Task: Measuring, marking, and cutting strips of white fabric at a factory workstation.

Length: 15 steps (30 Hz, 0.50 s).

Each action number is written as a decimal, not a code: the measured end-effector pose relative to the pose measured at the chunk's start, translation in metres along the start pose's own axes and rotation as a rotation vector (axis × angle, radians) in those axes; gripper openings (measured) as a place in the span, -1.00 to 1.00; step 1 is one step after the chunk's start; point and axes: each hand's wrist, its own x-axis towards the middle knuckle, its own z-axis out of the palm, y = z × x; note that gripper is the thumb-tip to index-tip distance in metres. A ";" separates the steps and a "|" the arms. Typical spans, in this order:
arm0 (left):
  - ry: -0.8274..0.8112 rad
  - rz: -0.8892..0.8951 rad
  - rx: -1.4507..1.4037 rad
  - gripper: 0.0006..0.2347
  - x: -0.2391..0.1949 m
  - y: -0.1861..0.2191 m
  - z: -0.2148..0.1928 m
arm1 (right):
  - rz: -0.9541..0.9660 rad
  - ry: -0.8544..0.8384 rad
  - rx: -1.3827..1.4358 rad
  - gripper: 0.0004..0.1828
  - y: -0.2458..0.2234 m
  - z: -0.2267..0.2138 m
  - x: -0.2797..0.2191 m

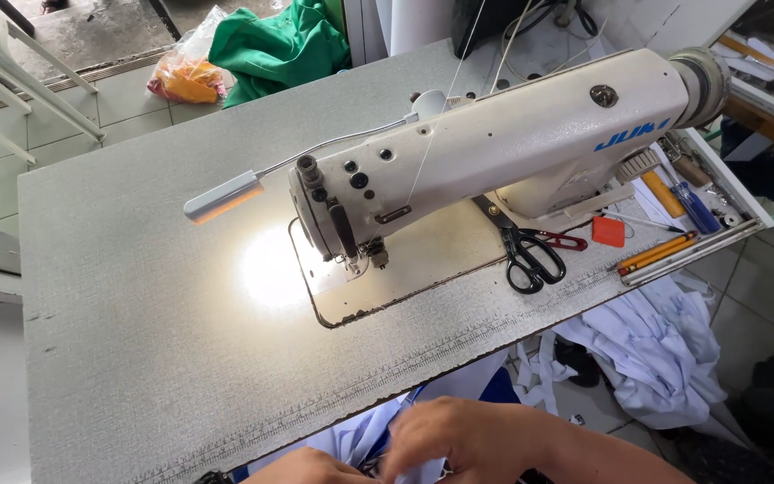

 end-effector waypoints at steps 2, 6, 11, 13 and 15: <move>-0.005 -0.032 0.006 -0.92 -0.001 0.001 -0.001 | 0.064 0.014 0.066 -0.67 0.001 0.003 -0.006; -0.060 -0.804 -0.058 -0.93 -0.001 0.062 -0.034 | 0.161 0.116 -0.024 -0.81 -0.009 -0.006 -0.011; 0.149 -0.581 -0.151 -0.88 -0.025 -0.006 -0.019 | 0.177 0.275 -0.158 -0.86 -0.026 -0.027 -0.026; 0.224 -0.528 -0.169 -0.81 -0.035 -0.027 -0.013 | 0.194 0.332 -0.211 -0.89 -0.025 -0.032 -0.037; 0.351 -0.577 -0.236 -0.82 -0.045 -0.045 -0.007 | 0.286 0.448 -0.279 -0.93 -0.017 -0.034 -0.051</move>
